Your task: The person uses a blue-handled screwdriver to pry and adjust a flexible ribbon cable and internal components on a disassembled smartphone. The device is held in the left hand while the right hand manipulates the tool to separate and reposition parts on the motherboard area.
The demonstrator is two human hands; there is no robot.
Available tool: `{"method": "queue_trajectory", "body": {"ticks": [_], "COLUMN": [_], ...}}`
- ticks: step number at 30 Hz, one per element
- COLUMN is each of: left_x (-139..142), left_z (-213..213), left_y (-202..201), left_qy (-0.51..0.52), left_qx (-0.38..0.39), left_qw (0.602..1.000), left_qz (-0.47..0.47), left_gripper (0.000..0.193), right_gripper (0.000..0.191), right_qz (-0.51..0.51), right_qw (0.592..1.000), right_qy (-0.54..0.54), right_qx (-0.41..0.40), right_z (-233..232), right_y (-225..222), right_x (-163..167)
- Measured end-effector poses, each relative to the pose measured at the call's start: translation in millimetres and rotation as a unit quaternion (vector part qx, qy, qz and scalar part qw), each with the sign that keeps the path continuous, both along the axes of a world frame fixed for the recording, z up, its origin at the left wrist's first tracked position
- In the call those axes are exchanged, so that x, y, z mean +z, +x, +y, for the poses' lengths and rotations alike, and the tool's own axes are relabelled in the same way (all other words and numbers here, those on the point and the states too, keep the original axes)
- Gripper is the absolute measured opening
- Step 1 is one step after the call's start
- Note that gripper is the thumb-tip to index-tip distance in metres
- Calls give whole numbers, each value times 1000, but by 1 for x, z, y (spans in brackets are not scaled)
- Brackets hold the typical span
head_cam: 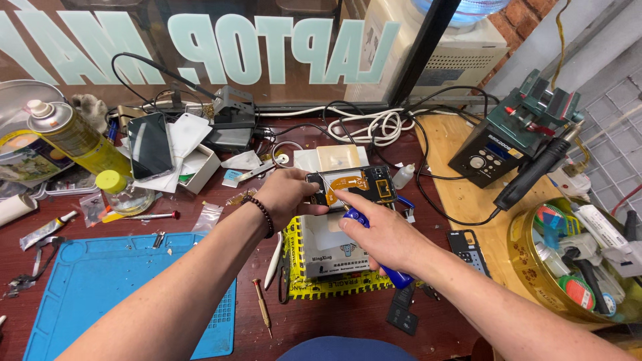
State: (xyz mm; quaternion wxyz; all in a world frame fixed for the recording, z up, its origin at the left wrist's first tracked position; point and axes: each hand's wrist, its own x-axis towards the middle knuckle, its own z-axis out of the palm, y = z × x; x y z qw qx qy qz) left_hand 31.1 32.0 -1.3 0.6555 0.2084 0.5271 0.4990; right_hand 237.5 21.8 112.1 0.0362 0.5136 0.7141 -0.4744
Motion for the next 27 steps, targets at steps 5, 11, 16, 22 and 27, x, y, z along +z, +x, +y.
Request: {"method": "queue_trajectory", "body": {"ticks": [5, 11, 16, 22, 27], "left_x": [-6, -1, 3, 4, 3], "left_z": [-4, -8, -9, -7, -7], "left_y": [6, 7, 9, 13, 12], "left_qy": [-24, -38, -34, -25, -19], "left_qx": [70, 82, 100, 96, 98], "left_qw": [997, 995, 992, 989, 990], "left_qz": [20, 40, 65, 105, 102], "left_gripper": [26, 27, 29, 28, 31], "right_gripper": [59, 58, 58, 59, 59], "right_qz": [-13, -31, -25, -5, -29], "right_qw": [1000, 999, 999, 1000, 999], "right_qy": [-8, -15, -17, -22, -11], "right_qx": [8, 17, 21, 21, 33], "right_z": [0, 0, 3, 2, 0], "right_y": [-1, -4, -4, -3, -6], "right_x": [3, 7, 6, 5, 6]}}
